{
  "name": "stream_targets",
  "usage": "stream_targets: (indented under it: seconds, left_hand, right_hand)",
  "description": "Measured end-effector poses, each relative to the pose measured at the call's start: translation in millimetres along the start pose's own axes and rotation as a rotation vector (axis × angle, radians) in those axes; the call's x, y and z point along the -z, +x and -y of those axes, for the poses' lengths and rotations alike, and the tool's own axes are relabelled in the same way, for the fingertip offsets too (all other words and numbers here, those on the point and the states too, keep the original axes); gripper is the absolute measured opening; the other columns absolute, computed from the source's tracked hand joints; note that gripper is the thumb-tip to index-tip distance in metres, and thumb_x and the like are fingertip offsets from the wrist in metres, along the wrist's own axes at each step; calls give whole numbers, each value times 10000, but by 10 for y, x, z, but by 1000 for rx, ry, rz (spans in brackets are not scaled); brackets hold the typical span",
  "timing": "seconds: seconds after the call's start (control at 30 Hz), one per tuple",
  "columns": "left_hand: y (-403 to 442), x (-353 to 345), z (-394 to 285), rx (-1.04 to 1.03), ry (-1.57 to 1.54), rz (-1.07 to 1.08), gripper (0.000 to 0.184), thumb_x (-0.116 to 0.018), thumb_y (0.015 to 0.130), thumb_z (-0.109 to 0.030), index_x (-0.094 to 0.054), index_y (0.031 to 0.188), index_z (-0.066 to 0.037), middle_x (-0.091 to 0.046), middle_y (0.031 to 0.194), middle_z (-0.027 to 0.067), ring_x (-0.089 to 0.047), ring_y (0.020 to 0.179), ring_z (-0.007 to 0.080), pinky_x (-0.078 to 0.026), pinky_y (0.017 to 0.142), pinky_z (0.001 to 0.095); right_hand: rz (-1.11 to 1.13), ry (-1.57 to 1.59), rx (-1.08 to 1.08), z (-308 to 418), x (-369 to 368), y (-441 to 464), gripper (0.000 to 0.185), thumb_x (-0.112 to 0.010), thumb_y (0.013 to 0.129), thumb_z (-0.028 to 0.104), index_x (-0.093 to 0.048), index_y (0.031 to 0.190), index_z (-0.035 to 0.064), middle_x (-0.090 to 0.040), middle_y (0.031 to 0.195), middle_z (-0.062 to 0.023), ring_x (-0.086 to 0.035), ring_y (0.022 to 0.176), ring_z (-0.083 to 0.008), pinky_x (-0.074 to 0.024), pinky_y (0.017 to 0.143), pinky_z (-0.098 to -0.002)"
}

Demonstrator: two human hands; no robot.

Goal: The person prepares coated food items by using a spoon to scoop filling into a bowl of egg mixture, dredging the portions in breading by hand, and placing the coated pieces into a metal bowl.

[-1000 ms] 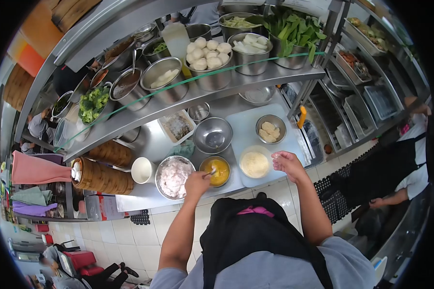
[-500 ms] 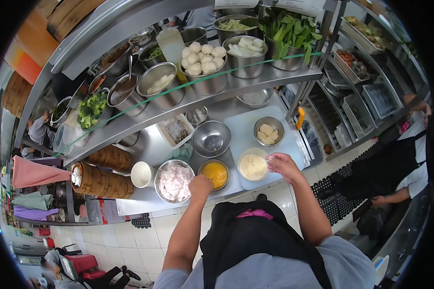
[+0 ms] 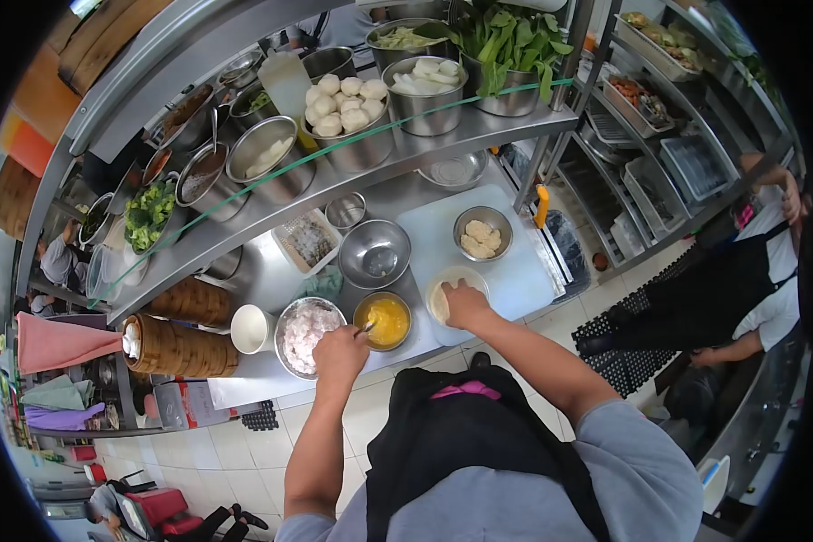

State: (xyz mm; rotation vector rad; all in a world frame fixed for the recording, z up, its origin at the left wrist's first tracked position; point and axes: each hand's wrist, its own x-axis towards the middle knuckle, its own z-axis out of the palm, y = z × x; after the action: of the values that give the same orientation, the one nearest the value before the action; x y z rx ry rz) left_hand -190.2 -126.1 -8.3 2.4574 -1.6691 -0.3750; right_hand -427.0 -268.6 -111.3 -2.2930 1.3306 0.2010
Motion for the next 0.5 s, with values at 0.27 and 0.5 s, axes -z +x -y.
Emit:
stream_targets:
  seconds: [0.27,0.5]
  left_hand:
    - [-102,81,28,12,12,-99,194,-685,846,-280,-756,883,-103,-704,757,187,-698,742,381,-544,691,491]
    - [-108,8,113,5,-76,-126,177,-690,846,-280,-757,888,-122,-702,758,178,-687,726,384,-533,677,489]
  right_hand:
    - [-38,37,70,-32,-91,245,512,-696,724,64,-628,1231,84,-550,1265,-257,-659,1062,-373,-566,878,-439]
    - [-22,36,-43,-146,-142,187,399,-677,735,45,-681,1131,92,-612,1189,-191,-648,1051,-376,-537,914,-457]
